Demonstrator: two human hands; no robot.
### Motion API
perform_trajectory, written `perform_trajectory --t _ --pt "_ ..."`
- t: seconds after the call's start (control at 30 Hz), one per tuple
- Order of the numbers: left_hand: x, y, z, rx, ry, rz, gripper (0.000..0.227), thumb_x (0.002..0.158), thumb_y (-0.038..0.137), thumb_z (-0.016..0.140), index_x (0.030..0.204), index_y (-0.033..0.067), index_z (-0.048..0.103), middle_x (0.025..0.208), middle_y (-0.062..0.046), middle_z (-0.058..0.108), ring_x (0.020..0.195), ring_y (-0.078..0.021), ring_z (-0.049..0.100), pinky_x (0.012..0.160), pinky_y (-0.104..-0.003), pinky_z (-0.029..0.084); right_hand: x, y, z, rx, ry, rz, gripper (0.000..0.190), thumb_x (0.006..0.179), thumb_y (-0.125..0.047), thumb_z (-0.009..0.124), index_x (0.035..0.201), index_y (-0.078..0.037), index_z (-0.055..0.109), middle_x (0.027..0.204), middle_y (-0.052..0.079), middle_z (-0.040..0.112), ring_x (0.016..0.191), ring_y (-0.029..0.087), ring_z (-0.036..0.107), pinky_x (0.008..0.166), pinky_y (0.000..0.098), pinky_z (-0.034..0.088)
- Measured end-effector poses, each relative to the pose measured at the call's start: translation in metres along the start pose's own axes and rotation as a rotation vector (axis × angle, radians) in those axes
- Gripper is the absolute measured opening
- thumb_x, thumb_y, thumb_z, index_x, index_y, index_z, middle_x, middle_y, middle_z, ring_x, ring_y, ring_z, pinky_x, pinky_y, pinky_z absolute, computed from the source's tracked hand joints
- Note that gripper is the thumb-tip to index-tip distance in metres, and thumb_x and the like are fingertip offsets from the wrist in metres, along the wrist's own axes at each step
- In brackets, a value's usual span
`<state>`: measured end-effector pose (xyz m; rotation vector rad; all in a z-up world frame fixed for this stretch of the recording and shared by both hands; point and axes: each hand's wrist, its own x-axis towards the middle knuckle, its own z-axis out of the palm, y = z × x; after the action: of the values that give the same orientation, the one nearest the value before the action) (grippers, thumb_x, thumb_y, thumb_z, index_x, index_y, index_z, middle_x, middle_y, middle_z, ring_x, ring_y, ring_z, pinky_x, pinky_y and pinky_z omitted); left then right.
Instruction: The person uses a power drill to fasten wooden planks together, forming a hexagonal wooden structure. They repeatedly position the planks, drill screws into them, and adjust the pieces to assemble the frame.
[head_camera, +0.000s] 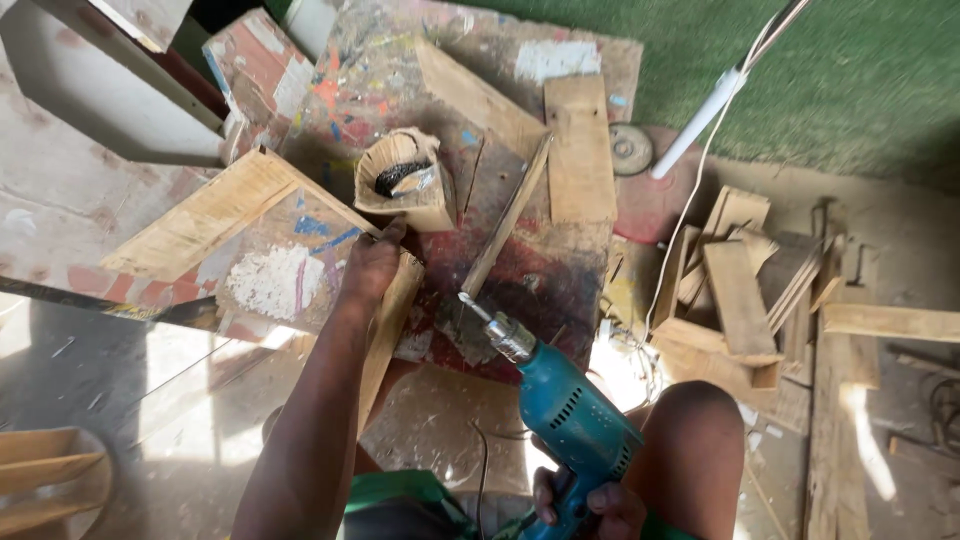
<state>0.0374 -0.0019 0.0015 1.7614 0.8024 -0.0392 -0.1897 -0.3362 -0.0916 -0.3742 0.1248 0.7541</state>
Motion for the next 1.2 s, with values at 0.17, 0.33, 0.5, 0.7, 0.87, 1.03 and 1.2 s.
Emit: perform_trajectory --t 0.17,0.33,0.5,0.7,0.87,1.03,1.2 --pt "-0.071 0.045 -0.031 0.035 -0.150 -0.202 0.096 0.081 0.075 0.025 0.161 0.0240 0.035 0.149 -0.016 0.058 0.137 -0.0403 0.054 0.121 -0.063 0.029 0.020 -0.065 0.024 0.040 -0.110 -0.063 0.086 0.079 -0.023 0.078 0.152 -0.008 0.034 0.113 0.019 0.065 0.092 0.031 0.067 0.085 0.0698 0.057" --pt "-0.079 -0.014 -0.056 -0.102 -0.022 0.037 0.058 0.097 0.052 0.043 0.136 0.0133 0.062 0.130 -0.015 0.072 0.120 -0.0293 0.068 0.102 -0.047 0.054 0.091 -0.156 0.057 -0.186 0.105 -0.364 0.084 0.069 -0.022 0.078 0.144 0.003 0.050 0.130 0.016 0.066 0.084 0.029 0.070 0.064 0.0511 0.058" --pt "-0.145 -0.035 -0.082 0.059 0.177 0.129 0.051 0.095 0.043 0.050 0.137 0.0182 0.064 0.137 -0.007 0.072 0.128 -0.0296 0.066 0.107 -0.051 0.051 0.180 -0.237 0.045 -0.184 0.006 -0.330 0.079 0.061 -0.018 0.074 0.132 0.011 0.055 0.115 0.022 0.064 0.091 0.024 0.067 0.068 0.0261 0.053" --pt "-0.157 -0.093 -0.084 0.275 0.428 0.404 0.033 0.098 0.029 0.060 0.123 0.0124 0.074 0.121 -0.012 0.077 0.102 -0.0242 0.077 0.087 -0.036 0.059 0.240 -0.277 0.010 -0.194 0.064 -0.298 0.079 0.069 -0.013 0.070 0.143 0.006 0.050 0.124 0.028 0.068 0.088 0.032 0.074 0.061 0.0313 0.058" --pt "-0.143 -0.076 -0.077 0.310 0.307 0.341 0.024 0.086 0.031 0.068 0.102 0.0276 0.086 0.123 -0.004 0.078 0.113 -0.0197 0.073 0.098 -0.032 0.052 0.285 -0.292 -0.006 -0.255 -0.012 -0.211 0.082 0.069 -0.016 0.074 0.145 0.007 0.050 0.126 0.030 0.064 0.094 0.036 0.072 0.061 0.0311 0.060" --pt "-0.131 -0.048 -0.078 0.732 0.257 0.298 0.044 0.090 0.031 0.055 0.133 0.0365 0.063 0.134 0.002 0.068 0.097 -0.0237 0.076 0.068 -0.047 0.067 0.320 -0.289 -0.016 -0.370 0.104 -0.212 0.078 0.070 -0.028 0.071 0.139 0.006 0.057 0.125 0.026 0.070 0.102 0.035 0.073 0.068 0.0314 0.056" --pt "-0.129 -0.034 -0.067 0.832 0.181 0.399 0.037 0.098 0.042 0.051 0.130 0.0283 0.064 0.124 -0.001 0.075 0.058 -0.0189 0.085 0.038 -0.036 0.066 0.324 -0.269 0.019 -0.467 0.242 -0.297 0.051 0.088 -0.032 0.067 0.128 -0.003 0.059 0.100 0.015 0.069 0.085 0.028 0.067 0.067 0.0370 0.054"
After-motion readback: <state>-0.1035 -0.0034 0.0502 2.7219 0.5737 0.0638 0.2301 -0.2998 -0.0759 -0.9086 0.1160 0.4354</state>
